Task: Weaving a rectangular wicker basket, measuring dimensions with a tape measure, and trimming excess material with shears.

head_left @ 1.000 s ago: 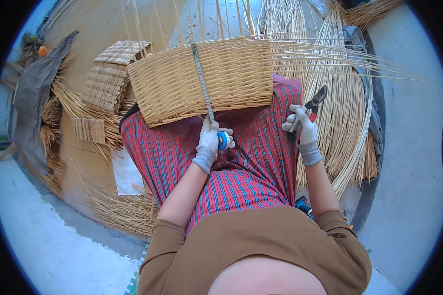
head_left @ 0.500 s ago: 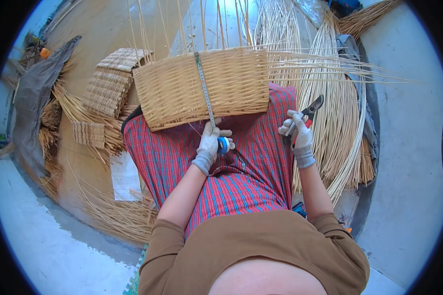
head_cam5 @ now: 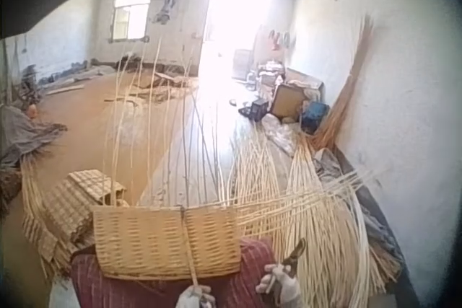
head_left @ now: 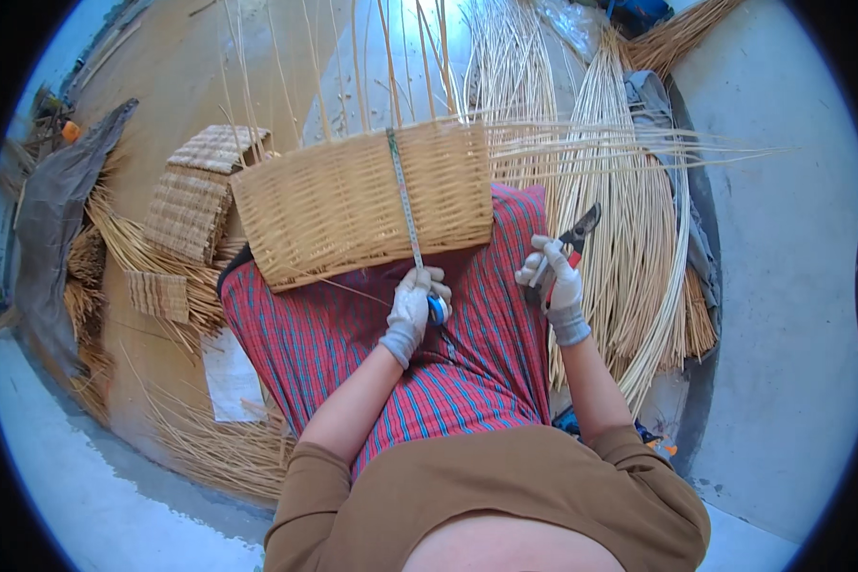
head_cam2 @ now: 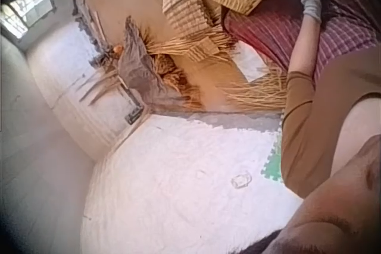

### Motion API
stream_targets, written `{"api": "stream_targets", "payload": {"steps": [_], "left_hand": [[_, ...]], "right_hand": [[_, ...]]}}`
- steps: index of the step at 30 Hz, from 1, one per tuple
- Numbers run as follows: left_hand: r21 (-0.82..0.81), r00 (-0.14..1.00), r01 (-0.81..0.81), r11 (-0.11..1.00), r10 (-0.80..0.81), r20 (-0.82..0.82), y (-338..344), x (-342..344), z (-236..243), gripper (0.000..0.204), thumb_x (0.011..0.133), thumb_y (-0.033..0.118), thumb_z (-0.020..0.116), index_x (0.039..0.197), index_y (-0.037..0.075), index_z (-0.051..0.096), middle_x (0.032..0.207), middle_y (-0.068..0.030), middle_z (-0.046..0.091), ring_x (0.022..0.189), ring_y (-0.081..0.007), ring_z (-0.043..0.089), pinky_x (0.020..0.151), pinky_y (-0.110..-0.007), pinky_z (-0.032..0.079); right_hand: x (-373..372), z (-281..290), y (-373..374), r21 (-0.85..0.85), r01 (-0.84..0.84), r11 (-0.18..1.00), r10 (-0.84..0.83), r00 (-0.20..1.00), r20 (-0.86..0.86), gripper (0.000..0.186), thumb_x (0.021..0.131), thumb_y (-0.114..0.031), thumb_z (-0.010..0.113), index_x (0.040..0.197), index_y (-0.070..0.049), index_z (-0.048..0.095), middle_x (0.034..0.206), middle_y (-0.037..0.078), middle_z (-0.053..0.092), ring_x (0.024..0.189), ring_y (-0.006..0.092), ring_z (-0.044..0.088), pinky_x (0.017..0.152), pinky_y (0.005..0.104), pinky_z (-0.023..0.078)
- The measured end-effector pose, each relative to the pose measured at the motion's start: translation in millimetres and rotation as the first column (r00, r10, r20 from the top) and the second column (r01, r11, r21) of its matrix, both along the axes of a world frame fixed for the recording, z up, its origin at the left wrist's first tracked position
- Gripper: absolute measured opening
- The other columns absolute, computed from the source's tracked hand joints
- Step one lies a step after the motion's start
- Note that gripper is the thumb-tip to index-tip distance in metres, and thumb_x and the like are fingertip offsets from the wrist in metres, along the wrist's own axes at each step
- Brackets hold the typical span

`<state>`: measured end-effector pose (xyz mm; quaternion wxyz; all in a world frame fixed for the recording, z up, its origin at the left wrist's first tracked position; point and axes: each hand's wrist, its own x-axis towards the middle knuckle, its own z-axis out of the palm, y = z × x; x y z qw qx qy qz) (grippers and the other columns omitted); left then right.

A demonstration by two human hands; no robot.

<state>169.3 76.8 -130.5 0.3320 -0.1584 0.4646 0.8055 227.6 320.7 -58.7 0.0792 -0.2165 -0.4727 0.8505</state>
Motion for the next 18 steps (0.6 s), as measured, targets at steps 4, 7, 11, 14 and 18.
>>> {"api": "stream_targets", "payload": {"steps": [4, 7, 11, 14, 18], "left_hand": [[-0.007, 0.999, 0.010, 1.000, -0.011, -0.035, 4.0, -3.8, -3.6, 0.033, 0.108, 0.032, 0.044, 0.131, 0.009, 0.048, 0.074, -0.0082, 0.063, 0.055, -0.0182, 0.061, 0.051, -0.035, 0.057], [-0.021, 0.999, 0.028, 0.999, -0.028, -0.022, 3.6, -8.1, -4.4, 0.036, 0.108, 0.030, 0.045, 0.139, 0.011, 0.044, 0.075, -0.0074, 0.062, 0.056, -0.0175, 0.061, 0.049, -0.035, 0.057], [0.034, 1.000, 0.000, 0.999, 0.001, -0.029, 4.0, -8.6, -5.4, 0.034, 0.109, 0.027, 0.042, 0.139, 0.012, 0.043, 0.075, -0.0085, 0.063, 0.055, -0.0180, 0.061, 0.048, -0.035, 0.057], [0.028, 0.999, -0.004, 1.000, 0.005, -0.038, 3.5, -8.3, -6.7, 0.034, 0.109, 0.026, 0.042, 0.139, 0.012, 0.041, 0.076, -0.0095, 0.064, 0.055, -0.0188, 0.063, 0.047, -0.035, 0.057], [-0.015, 0.999, 0.015, 1.000, -0.016, -0.029, 2.7, -9.5, -8.5, 0.034, 0.109, 0.026, 0.041, 0.140, 0.012, 0.039, 0.077, -0.0104, 0.064, 0.056, -0.0187, 0.063, 0.047, -0.035, 0.057]], "right_hand": [[0.8, -3.7, 2.0, -0.015, 0.023, 1.000, -0.023, 1.000, 0.017, 0.036, 0.106, -0.031, 0.051, 0.125, -0.001, 0.056, 0.086, 0.007, 0.066, 0.074, 0.0205, 0.065, 0.076, 0.0415, 0.054], [1.4, -3.3, 1.0, -0.032, 0.019, 0.999, -0.019, 1.000, 0.015, 0.038, 0.106, -0.033, 0.051, 0.125, 0.000, 0.056, 0.086, 0.007, 0.065, 0.073, 0.0201, 0.064, 0.075, 0.0411, 0.054], [0.3, -1.2, -1.0, -0.043, 0.025, 0.999, -0.024, 1.000, 0.006, 0.039, 0.106, -0.034, 0.050, 0.124, -0.001, 0.057, 0.086, 0.007, 0.065, 0.073, 0.0199, 0.063, 0.075, 0.0402, 0.053], [-0.1, 0.1, -1.6, -0.070, 0.026, 0.997, -0.026, 1.000, 0.009, 0.038, 0.107, -0.034, 0.050, 0.124, -0.001, 0.057, 0.086, 0.006, 0.064, 0.073, 0.0196, 0.063, 0.074, 0.0397, 0.053], [0.1, -1.6, -0.7, -0.065, 0.024, 0.998, -0.023, 1.000, 0.013, 0.037, 0.107, -0.033, 0.050, 0.124, -0.001, 0.057, 0.086, 0.007, 0.064, 0.073, 0.0191, 0.063, 0.074, 0.0389, 0.053]]}}
